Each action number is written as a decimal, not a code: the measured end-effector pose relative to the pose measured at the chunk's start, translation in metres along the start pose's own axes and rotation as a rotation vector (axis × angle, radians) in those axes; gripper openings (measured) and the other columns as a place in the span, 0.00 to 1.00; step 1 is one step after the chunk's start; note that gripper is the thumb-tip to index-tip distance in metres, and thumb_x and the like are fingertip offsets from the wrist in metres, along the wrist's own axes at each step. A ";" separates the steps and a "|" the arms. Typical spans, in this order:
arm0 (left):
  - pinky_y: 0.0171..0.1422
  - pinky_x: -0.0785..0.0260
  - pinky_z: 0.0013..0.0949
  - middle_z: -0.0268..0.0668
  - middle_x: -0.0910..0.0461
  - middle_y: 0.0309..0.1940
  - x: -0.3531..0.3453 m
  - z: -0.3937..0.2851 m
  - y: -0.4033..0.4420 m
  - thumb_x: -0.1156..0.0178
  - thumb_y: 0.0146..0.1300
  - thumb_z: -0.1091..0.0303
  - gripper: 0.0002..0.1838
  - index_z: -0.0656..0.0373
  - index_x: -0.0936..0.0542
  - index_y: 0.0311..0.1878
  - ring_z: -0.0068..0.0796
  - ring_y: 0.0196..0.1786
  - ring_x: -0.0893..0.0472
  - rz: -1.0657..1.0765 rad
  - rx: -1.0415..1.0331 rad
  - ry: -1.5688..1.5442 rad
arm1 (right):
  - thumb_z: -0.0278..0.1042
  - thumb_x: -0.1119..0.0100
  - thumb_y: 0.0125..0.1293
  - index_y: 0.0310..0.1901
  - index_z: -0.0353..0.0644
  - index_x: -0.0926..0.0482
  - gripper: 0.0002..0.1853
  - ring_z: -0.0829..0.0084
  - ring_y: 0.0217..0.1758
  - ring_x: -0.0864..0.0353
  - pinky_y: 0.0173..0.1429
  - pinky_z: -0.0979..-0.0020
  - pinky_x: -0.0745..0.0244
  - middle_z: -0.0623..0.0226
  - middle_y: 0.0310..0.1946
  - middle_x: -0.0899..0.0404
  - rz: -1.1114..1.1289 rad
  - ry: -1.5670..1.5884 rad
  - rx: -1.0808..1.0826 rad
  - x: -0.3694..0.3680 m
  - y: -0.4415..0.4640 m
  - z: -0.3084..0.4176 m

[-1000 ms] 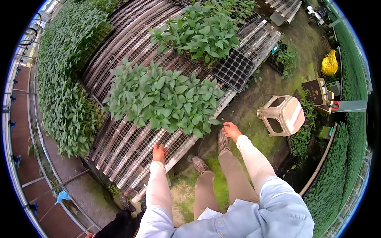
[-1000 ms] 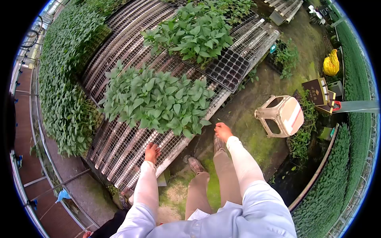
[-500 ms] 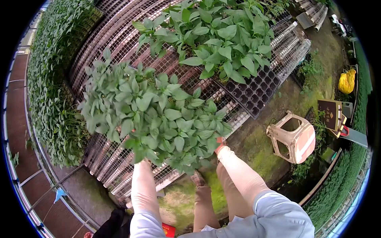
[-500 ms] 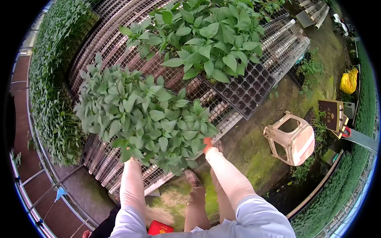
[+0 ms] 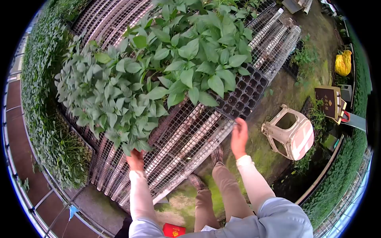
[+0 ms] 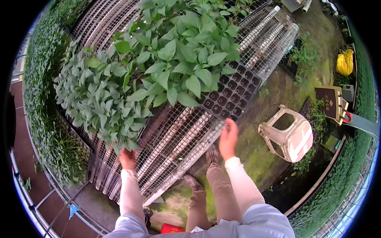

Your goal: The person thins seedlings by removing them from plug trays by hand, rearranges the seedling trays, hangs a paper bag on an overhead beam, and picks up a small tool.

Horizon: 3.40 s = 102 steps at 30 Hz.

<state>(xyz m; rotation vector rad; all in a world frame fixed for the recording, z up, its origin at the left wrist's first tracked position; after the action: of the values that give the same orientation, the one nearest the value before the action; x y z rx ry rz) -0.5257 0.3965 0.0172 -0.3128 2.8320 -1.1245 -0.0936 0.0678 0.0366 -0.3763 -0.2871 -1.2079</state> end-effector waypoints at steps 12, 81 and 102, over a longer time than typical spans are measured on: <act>0.52 0.25 0.39 0.36 0.22 0.49 -0.321 0.165 0.030 0.45 0.72 0.61 0.16 0.53 0.28 0.59 0.33 0.49 0.21 0.560 0.216 -0.279 | 0.29 0.56 0.74 0.58 0.38 0.29 0.15 0.81 0.33 0.25 0.40 0.76 0.27 0.72 0.38 0.23 0.036 0.298 -0.533 0.033 0.079 -0.097; 0.37 0.26 0.27 0.32 0.20 0.42 -0.282 0.397 -0.465 0.48 0.72 0.68 0.13 0.57 0.25 0.56 0.21 0.37 0.21 1.120 0.075 1.929 | 0.40 0.51 0.72 0.62 0.29 0.31 0.25 0.63 0.55 0.23 0.59 0.67 0.28 0.52 0.55 0.22 -1.548 1.002 -1.062 0.539 -0.581 -0.488; 0.32 0.28 0.28 0.31 0.21 0.40 -0.560 0.806 -0.598 0.47 0.71 0.66 0.12 0.53 0.25 0.55 0.23 0.36 0.21 1.393 -0.144 2.268 | 0.32 0.49 0.70 0.48 0.41 0.20 0.10 0.49 0.51 0.22 0.56 0.57 0.27 0.54 0.45 0.18 -1.020 -0.270 -1.101 0.783 -0.322 -0.494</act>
<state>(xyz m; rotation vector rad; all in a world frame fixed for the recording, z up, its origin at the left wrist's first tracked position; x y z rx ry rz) 0.2354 -0.4462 -0.1612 -1.7496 -0.7534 0.2402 -0.1300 -0.9080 -0.0471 -1.4746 0.0156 -2.2771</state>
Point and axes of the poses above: each hand's wrist, its own y-axis towards the middle knuckle, its own x-axis out of the back of the hand, z = x × y, the point moved 9 cm from there along y, towards the middle knuckle
